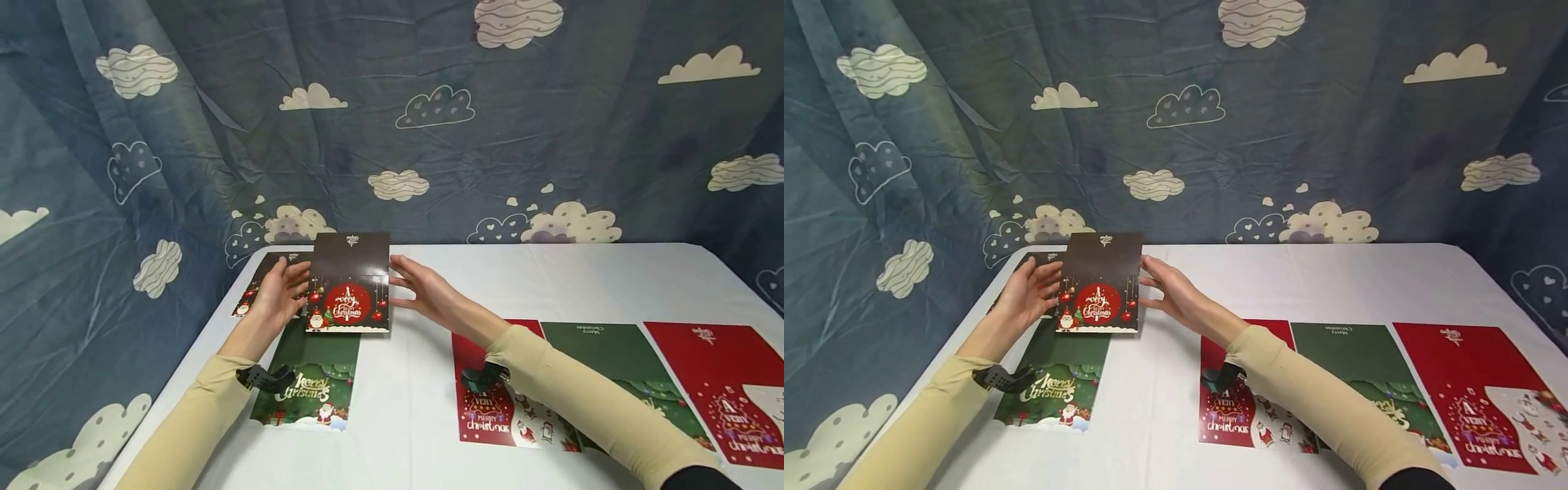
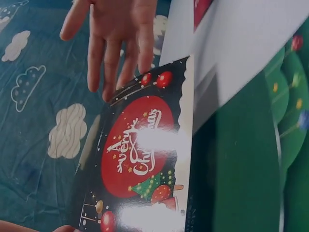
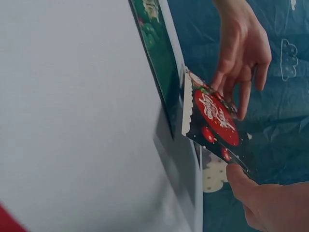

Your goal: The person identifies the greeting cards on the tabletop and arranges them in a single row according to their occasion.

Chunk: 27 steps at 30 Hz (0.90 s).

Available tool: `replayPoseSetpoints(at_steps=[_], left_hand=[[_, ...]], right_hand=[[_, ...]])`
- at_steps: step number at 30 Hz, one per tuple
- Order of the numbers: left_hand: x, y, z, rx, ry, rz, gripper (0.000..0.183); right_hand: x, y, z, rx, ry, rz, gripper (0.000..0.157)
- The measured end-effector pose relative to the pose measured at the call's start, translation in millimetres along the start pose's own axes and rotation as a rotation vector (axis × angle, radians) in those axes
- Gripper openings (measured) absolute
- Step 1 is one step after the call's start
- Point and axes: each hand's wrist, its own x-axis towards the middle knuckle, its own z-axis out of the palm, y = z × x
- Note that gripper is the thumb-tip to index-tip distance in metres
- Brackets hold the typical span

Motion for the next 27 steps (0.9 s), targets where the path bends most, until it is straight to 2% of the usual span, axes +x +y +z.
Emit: replayPoseSetpoints(at_steps=[9, 18, 27], left_hand=[[16.9, 2.0, -0.6, 0.087, 0.106, 0.031, 0.059], [25.9, 1.8, -5.3, 0.082, 0.095, 0.068, 0.058], [36.7, -2.6, -12.2, 0.135, 0.128, 0.042, 0.058]], right_hand=[[22, -1, -3.4, 0.019, 0.024, 0.008, 0.064], [40, -2, -11.4, 0.05, 0.053, 0.02, 0.067], [54, 5, -18.5, 0.097, 0.068, 0.065, 0.078]])
